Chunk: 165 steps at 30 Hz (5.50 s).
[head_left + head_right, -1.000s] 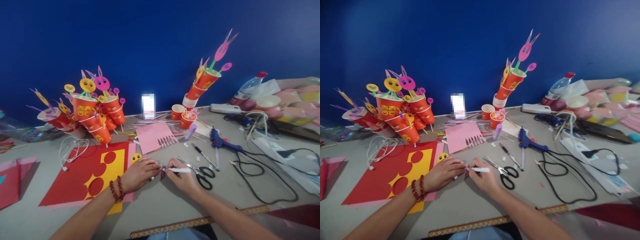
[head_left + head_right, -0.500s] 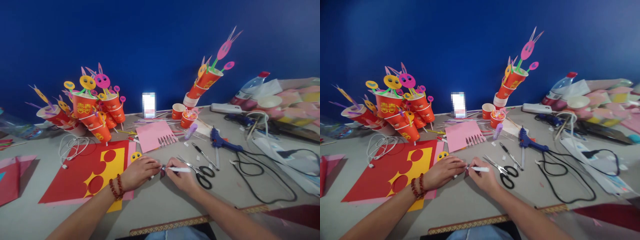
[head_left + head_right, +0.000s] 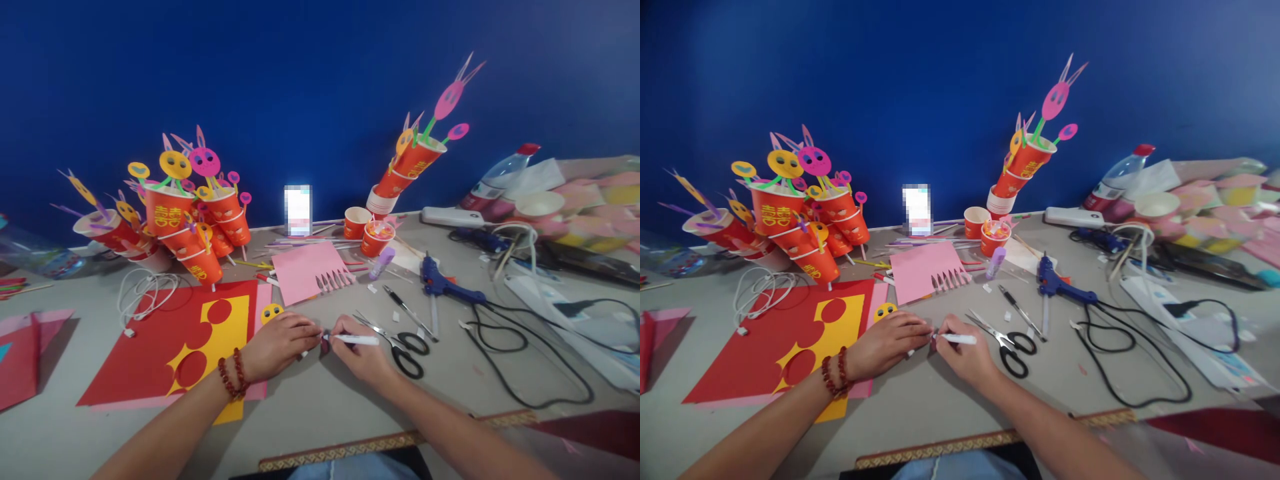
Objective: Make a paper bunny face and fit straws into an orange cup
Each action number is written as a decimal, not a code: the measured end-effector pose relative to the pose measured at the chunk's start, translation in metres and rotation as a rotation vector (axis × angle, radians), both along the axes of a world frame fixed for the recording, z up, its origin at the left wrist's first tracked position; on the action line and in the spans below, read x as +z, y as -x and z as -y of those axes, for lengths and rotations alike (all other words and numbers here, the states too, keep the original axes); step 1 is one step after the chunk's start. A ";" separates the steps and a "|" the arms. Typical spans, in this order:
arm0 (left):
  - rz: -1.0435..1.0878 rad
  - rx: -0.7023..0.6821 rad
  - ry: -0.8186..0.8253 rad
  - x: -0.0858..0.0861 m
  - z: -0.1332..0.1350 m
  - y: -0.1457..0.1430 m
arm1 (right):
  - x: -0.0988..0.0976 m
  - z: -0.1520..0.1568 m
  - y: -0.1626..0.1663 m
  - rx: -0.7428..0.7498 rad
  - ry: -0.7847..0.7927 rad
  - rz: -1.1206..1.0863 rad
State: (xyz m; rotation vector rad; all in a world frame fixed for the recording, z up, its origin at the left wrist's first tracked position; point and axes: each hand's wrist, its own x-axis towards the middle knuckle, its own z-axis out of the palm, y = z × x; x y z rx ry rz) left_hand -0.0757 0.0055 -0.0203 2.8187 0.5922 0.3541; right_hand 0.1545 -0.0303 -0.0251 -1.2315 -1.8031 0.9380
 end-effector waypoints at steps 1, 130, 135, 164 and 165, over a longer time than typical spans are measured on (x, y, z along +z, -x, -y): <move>0.002 0.001 -0.004 0.000 0.000 0.000 | 0.000 0.000 0.000 0.004 0.002 -0.001; 0.008 -0.009 -0.023 0.001 0.001 -0.001 | -0.001 0.000 0.001 0.009 0.010 -0.038; 0.016 -0.010 -0.032 0.002 0.001 -0.001 | 0.000 -0.001 0.001 -0.011 0.004 -0.057; 0.005 -0.010 -0.028 0.003 0.001 -0.001 | -0.002 -0.001 0.002 -0.023 0.003 -0.033; 0.008 -0.010 -0.034 0.003 0.001 -0.001 | -0.003 -0.001 0.001 -0.020 0.003 -0.033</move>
